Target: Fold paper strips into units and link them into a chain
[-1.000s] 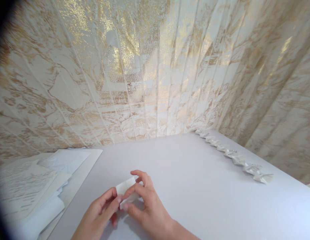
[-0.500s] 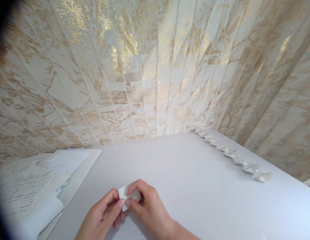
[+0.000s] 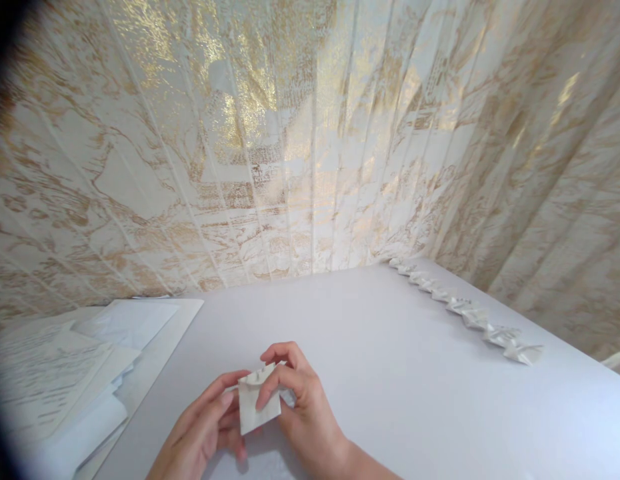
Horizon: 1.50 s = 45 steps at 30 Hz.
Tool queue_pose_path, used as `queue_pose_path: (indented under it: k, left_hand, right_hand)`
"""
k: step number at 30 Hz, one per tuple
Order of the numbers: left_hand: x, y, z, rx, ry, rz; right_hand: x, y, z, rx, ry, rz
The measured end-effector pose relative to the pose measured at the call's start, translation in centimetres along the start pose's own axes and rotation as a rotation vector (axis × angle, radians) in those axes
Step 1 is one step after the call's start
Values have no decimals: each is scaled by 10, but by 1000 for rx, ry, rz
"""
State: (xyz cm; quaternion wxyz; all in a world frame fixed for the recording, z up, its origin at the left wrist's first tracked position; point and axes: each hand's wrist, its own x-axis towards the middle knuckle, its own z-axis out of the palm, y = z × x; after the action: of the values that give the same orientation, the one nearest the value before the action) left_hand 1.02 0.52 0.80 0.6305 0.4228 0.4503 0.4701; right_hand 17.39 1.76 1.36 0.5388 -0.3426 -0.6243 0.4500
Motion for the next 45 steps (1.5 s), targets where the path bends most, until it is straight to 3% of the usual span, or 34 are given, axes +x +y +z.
queue_pose_path:
  k: [13,17,22,27,29,32,37,41,45]
  left_hand:
    - [-2,7,5,-63,148,42]
    - [1,4,-2,62,173,104]
    - [1,3,-7,399,156,173]
    - [-10,10,2,475,138,265]
    - [-10,12,1,504,145,322]
    - [-3,11,-9,720,79,460]
    - [11,6,-27,1026,-47,725]
    - [11,3,-31,1147,-130,658]
    - [9,-2,-33,1170,-241,675]
  right_hand:
    - [1,-2,3,-135,-126,-54]
    - [0,-3,2,-141,-186,-33]
    - [1,-4,1,-14,-40,131]
    - [1,-2,2,-207,-96,244]
    - [0,0,2,-252,-68,198]
    - [1,1,0,-290,-48,42]
    - [4,-3,-11,-466,-139,-228]
    - [2,-8,-24,-785,-376,-397]
    - [-6,-10,-36,-892,-501,-351]
